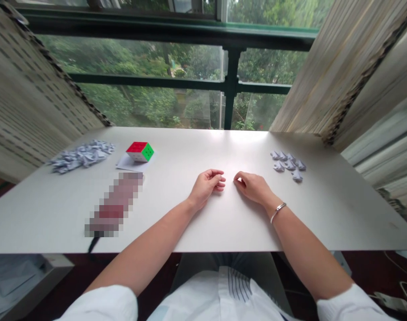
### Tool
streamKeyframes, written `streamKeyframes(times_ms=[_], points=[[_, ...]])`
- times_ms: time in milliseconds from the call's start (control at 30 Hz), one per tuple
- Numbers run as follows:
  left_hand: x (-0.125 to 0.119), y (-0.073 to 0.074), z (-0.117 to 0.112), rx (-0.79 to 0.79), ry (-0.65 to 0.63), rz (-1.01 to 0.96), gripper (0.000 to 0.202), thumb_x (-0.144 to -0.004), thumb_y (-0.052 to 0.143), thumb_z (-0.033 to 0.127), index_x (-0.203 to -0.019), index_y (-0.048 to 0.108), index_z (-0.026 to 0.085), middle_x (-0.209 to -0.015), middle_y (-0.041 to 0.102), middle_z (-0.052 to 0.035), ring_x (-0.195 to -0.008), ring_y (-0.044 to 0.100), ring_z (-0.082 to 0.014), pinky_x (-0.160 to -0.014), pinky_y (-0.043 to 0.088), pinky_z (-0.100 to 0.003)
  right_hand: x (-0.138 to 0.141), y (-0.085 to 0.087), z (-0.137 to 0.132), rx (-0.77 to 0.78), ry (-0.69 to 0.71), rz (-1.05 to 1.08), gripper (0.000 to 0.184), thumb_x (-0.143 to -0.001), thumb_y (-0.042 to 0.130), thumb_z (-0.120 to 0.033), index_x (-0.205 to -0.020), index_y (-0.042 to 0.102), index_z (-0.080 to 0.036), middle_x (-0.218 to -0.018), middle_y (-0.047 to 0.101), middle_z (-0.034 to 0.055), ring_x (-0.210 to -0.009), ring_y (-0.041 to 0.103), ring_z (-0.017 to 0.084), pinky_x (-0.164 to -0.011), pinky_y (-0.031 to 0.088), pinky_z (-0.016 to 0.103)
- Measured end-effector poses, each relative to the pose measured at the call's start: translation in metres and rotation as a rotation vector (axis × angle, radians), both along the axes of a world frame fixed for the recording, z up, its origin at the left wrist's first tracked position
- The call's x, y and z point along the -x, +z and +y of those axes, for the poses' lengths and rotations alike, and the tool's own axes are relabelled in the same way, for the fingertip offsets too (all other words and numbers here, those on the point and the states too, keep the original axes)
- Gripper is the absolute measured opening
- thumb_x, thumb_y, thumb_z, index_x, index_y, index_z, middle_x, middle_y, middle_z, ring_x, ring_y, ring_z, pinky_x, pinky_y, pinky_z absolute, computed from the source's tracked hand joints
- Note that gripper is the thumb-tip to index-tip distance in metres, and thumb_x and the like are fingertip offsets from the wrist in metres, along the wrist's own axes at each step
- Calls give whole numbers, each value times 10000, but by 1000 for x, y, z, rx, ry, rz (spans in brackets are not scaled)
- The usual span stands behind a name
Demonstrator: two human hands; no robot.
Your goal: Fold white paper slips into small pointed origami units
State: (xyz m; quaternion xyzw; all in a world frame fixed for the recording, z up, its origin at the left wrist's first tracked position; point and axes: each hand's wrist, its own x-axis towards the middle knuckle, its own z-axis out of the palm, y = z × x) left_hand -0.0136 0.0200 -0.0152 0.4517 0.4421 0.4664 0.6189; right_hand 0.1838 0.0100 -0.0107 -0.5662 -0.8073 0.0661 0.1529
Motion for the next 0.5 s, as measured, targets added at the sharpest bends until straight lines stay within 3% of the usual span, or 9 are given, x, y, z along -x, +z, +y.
streamKeyframes(times_ms=[133,233,367,500], points=[[0,3,-2,-5,-10,47,209,-806,682,252,-987,664,149,-849,713,-74,-666,662,-129,-605,544,-249,-2,1,2,17,-12,20,175,-951,501,-310,-1023,647,-246,-837,718,16,-733,619,161,-642,345,258],[2,13,-4,-39,17,77,215,-799,681,262,-982,666,152,-860,714,-77,-700,672,-144,-617,541,-253,-3,1,3,22,-8,31,175,-949,503,-311,-1020,650,-247,-827,716,12,-737,620,160,-646,348,258],[17,48,-10,-151,116,46,257,-772,711,307,-967,667,145,-803,698,-57,-715,670,-147,-650,550,-254,-3,0,3,22,-7,39,173,-949,504,-312,-1014,650,-245,-823,715,6,-740,621,160,-647,347,261],[76,88,-4,-361,372,171,277,-747,722,326,-944,676,137,-743,673,-19,-685,660,-136,-637,555,-245,-3,0,3,29,-12,39,177,-951,508,-319,-1025,651,-248,-860,725,11,-756,630,159,-646,349,261]])
